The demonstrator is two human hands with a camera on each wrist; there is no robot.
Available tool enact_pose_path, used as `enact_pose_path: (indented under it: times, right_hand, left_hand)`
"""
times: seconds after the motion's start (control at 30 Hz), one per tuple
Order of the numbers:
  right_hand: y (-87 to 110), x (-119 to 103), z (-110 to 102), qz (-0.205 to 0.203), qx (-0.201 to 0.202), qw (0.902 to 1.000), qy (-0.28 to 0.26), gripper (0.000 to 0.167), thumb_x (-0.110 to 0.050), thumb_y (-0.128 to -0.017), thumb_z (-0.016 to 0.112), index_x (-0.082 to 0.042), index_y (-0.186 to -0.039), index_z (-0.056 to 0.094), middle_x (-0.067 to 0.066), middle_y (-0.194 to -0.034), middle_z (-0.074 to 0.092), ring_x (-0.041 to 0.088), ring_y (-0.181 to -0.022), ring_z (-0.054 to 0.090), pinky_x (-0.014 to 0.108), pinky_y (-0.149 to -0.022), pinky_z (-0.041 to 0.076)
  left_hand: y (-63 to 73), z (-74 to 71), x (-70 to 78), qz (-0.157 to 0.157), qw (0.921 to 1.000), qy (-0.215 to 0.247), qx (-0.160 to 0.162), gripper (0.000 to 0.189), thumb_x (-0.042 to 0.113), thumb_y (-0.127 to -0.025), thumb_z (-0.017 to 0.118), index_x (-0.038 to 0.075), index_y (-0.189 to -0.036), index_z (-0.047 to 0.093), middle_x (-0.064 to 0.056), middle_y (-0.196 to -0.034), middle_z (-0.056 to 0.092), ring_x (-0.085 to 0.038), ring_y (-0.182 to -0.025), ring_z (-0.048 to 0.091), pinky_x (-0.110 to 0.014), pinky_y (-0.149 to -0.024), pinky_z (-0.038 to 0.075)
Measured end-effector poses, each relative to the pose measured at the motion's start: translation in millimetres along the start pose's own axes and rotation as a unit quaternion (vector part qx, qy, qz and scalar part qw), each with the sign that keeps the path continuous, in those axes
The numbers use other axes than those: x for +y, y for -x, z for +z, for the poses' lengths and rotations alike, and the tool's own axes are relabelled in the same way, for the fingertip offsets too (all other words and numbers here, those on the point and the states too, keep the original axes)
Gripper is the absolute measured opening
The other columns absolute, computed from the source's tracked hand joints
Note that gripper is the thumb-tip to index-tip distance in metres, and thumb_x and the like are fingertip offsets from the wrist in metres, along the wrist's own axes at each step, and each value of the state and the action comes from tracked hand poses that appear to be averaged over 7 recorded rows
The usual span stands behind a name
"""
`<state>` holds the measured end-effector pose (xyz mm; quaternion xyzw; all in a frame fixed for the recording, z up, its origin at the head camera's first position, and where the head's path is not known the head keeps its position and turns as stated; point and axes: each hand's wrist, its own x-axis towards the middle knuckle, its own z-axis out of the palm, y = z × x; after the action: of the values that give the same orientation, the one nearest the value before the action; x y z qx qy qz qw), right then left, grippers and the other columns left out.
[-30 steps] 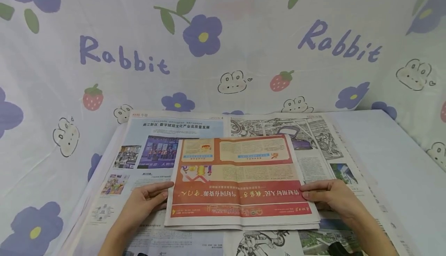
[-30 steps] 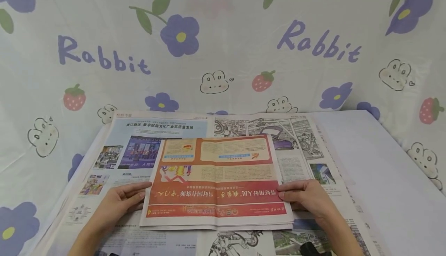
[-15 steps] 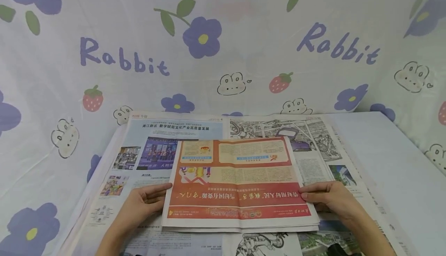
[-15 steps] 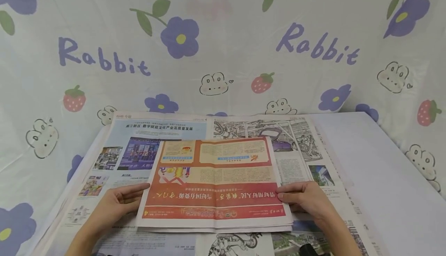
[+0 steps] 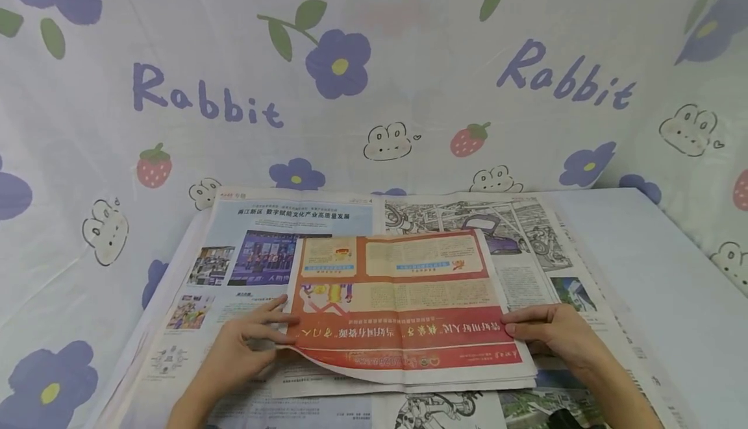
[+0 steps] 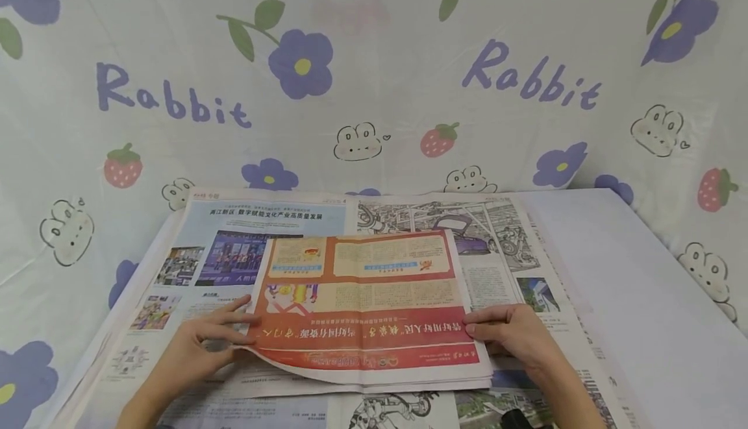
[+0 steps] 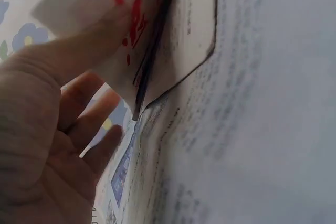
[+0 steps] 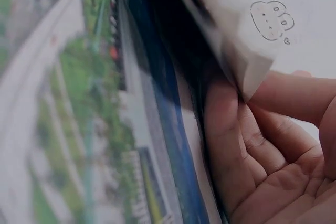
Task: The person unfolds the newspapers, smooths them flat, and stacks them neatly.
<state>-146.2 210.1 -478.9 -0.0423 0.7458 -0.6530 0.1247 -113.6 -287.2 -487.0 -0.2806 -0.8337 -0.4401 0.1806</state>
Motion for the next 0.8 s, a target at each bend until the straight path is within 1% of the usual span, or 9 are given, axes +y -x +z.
enact_pose_path:
  times: [0.1, 0.2, 0.27, 0.3, 0.37, 0.43, 0.57, 0.63, 0.8]
  right_hand:
    - [-1.3, 2, 0, -0.014, 0.003, 0.9998, 0.015, 0.031, -0.014, -0.089, 0.075, 0.005, -0.114, 0.071, 0.018, -0.101, 0.071, 0.030, -0.085, 0.071, 0.041, -0.071, 0.059]
    - [-2.3, 2, 0, -0.023, 0.006, 0.9993, 0.029, 0.031, -0.014, -0.089, 0.075, 0.005, -0.113, 0.072, 0.016, -0.101, 0.071, 0.027, -0.085, 0.071, 0.040, -0.070, 0.059]
    - [-1.0, 2, -1, -0.033, 0.003, 0.9989, 0.032, 0.033, -0.016, -0.090, 0.074, 0.005, -0.116, 0.070, 0.016, -0.102, 0.071, 0.027, -0.086, 0.070, 0.041, -0.071, 0.058]
    - [0.0, 2, -3, -0.046, 0.003, 0.9983, 0.037, 0.034, -0.017, -0.092, 0.072, 0.005, -0.117, 0.069, 0.014, -0.095, 0.071, 0.024, -0.078, 0.069, 0.038, -0.066, 0.058]
    - [2.4, 2, -7, -0.092, 0.003, 0.9944, 0.052, 0.034, -0.017, -0.094, 0.069, 0.004, -0.121, 0.067, 0.011, -0.099, 0.070, 0.021, -0.081, 0.069, 0.038, -0.068, 0.058]
    - [4.2, 3, -13, -0.167, 0.003, 0.9820, 0.088, 0.032, -0.011, -0.095, 0.067, 0.005, -0.123, 0.065, 0.010, -0.107, 0.067, 0.017, -0.089, 0.067, 0.035, -0.073, 0.057]
    - [4.2, 5, -22, -0.301, -0.017, 0.9427, 0.143, 0.041, 0.005, -0.087, 0.071, 0.005, -0.127, 0.061, 0.014, -0.136, 0.052, 0.015, -0.122, 0.053, 0.031, -0.093, 0.050]
    - [3.1, 6, -23, -0.322, -0.038, 0.9333, 0.154, 0.049, 0.005, -0.084, 0.075, 0.004, -0.131, 0.059, 0.015, -0.142, 0.047, 0.015, -0.128, 0.048, 0.029, -0.098, 0.046]
    - [1.8, 6, -16, -0.329, -0.032, 0.9308, 0.156, 0.058, -0.001, -0.080, 0.081, 0.003, -0.133, 0.058, 0.014, -0.144, 0.044, 0.014, -0.131, 0.042, 0.025, -0.101, 0.042]
  left_hand:
    - [1.5, 0.6, 0.6, -0.047, 0.9987, 0.015, 0.008, 0.017, 0.011, -0.079, 0.084, 0.021, -0.092, 0.081, 0.001, -0.111, 0.071, -0.034, -0.131, 0.046, -0.036, -0.111, 0.030]
    - [2.8, 0.7, -0.3, -0.104, 0.9942, 0.027, 0.002, 0.015, 0.025, -0.079, 0.084, 0.026, -0.094, 0.080, 0.004, -0.106, 0.072, -0.031, -0.127, 0.051, -0.044, -0.110, 0.033]
    - [3.4, 1.3, -0.8, -0.130, 0.9909, 0.036, -0.004, 0.015, 0.029, -0.079, 0.083, 0.027, -0.094, 0.080, 0.006, -0.102, 0.073, -0.026, -0.121, 0.057, -0.041, -0.105, 0.040]
    - [3.4, 1.5, -0.8, -0.137, 0.9896, 0.041, -0.006, 0.016, 0.031, -0.080, 0.082, 0.027, -0.095, 0.080, 0.007, -0.099, 0.074, -0.022, -0.117, 0.060, -0.038, -0.102, 0.043]
    - [3.3, 1.6, -0.6, -0.147, 0.9880, 0.047, -0.007, 0.015, 0.032, -0.081, 0.082, 0.025, -0.094, 0.080, 0.009, -0.095, 0.074, -0.015, -0.107, 0.065, -0.033, -0.096, 0.048]
    - [3.1, 1.6, -0.3, -0.157, 0.9865, 0.045, -0.001, 0.015, 0.033, -0.082, 0.081, 0.024, -0.092, 0.080, 0.008, -0.092, 0.074, -0.014, -0.097, 0.068, -0.030, -0.088, 0.052]
    - [2.8, 1.7, 0.4, -0.181, 0.9822, 0.049, 0.007, 0.018, 0.034, -0.083, 0.080, 0.018, -0.091, 0.079, 0.004, -0.087, 0.074, -0.018, -0.081, 0.069, -0.029, -0.075, 0.054]
    - [2.7, 1.9, 0.6, -0.189, 0.9804, 0.054, 0.011, 0.019, 0.033, -0.083, 0.080, 0.016, -0.090, 0.079, 0.002, -0.086, 0.074, -0.019, -0.079, 0.068, -0.028, -0.074, 0.054]
    - [1.6, 1.7, 0.1, -0.194, 0.9797, 0.041, 0.026, 0.018, 0.034, -0.083, 0.080, 0.016, -0.086, 0.079, 0.002, -0.082, 0.074, -0.020, -0.074, 0.067, -0.027, -0.067, 0.053]
